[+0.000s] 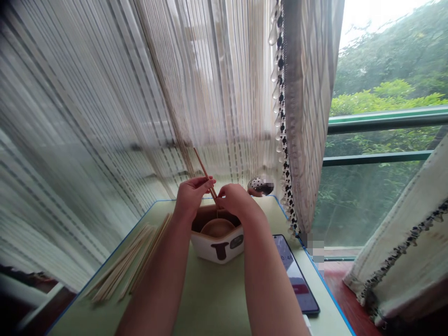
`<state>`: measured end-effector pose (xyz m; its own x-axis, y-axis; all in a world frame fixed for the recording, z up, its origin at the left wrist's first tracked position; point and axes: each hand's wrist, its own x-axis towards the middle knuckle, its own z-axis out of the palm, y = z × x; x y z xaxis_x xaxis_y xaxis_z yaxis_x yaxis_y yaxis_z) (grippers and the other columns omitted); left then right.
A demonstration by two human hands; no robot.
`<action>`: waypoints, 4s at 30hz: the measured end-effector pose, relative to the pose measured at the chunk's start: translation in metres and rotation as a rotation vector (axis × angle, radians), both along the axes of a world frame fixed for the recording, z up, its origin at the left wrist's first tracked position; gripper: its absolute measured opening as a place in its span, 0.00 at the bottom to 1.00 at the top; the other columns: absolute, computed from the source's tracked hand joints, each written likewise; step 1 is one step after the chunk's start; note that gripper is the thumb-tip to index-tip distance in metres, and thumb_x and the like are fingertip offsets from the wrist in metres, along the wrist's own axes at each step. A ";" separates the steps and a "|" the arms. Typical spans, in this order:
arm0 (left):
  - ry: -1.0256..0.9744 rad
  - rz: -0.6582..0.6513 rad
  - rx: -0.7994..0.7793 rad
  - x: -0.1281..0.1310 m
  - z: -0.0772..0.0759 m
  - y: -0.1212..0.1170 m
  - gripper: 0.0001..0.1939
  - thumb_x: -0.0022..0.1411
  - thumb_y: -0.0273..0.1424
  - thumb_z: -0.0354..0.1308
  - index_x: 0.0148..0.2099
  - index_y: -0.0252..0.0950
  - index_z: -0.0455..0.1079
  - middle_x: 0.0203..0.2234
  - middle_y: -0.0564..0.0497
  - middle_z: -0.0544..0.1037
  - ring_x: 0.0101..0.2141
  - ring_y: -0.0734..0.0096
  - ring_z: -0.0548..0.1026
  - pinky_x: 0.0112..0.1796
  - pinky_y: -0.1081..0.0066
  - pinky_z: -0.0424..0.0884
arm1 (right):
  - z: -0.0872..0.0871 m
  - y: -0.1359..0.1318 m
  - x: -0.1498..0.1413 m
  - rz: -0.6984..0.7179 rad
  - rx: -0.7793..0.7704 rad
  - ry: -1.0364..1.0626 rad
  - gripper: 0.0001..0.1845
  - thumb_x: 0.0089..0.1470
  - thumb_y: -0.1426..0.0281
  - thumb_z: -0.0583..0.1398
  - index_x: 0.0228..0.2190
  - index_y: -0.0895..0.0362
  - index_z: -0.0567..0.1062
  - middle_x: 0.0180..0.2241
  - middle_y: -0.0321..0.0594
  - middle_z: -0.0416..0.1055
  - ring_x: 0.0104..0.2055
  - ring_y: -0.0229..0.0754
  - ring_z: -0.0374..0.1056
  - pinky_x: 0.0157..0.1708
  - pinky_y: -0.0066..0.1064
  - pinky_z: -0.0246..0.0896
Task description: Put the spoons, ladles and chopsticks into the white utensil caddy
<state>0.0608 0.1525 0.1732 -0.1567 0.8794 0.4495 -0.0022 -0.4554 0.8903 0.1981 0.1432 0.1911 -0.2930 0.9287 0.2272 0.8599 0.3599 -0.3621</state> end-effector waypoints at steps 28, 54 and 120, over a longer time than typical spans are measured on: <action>-0.007 0.164 0.041 0.000 0.016 -0.014 0.13 0.48 0.36 0.59 0.34 0.32 0.74 0.29 0.46 0.78 0.30 0.71 0.75 0.31 0.71 0.71 | -0.004 0.003 0.004 0.060 -0.059 0.029 0.10 0.44 0.67 0.59 0.30 0.52 0.79 0.26 0.37 0.74 0.27 0.36 0.66 0.27 0.24 0.54; -0.293 0.271 0.171 -0.017 0.038 -0.039 0.13 0.52 0.29 0.50 0.41 0.35 0.69 0.35 0.49 0.76 0.39 0.69 0.75 0.37 0.69 0.72 | 0.016 -0.015 0.000 0.075 0.075 0.135 0.11 0.47 0.65 0.58 0.31 0.54 0.77 0.31 0.38 0.73 0.30 0.38 0.67 0.32 0.27 0.58; 0.918 0.908 -0.039 -0.164 -0.171 -0.204 0.16 0.66 0.35 0.38 0.45 0.33 0.63 0.32 0.44 0.75 0.33 0.66 0.74 0.32 0.71 0.67 | -0.198 -0.127 -0.142 0.001 0.265 0.483 0.26 0.47 0.72 0.53 0.50 0.59 0.65 0.51 0.50 0.61 0.51 0.47 0.60 0.51 0.38 0.55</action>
<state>-0.1032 -0.0513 0.0023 -0.3510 0.6361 0.6871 0.9087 0.0545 0.4138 0.0558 0.0165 -0.0069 -0.0984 0.8212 0.5621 0.6176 0.4933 -0.6126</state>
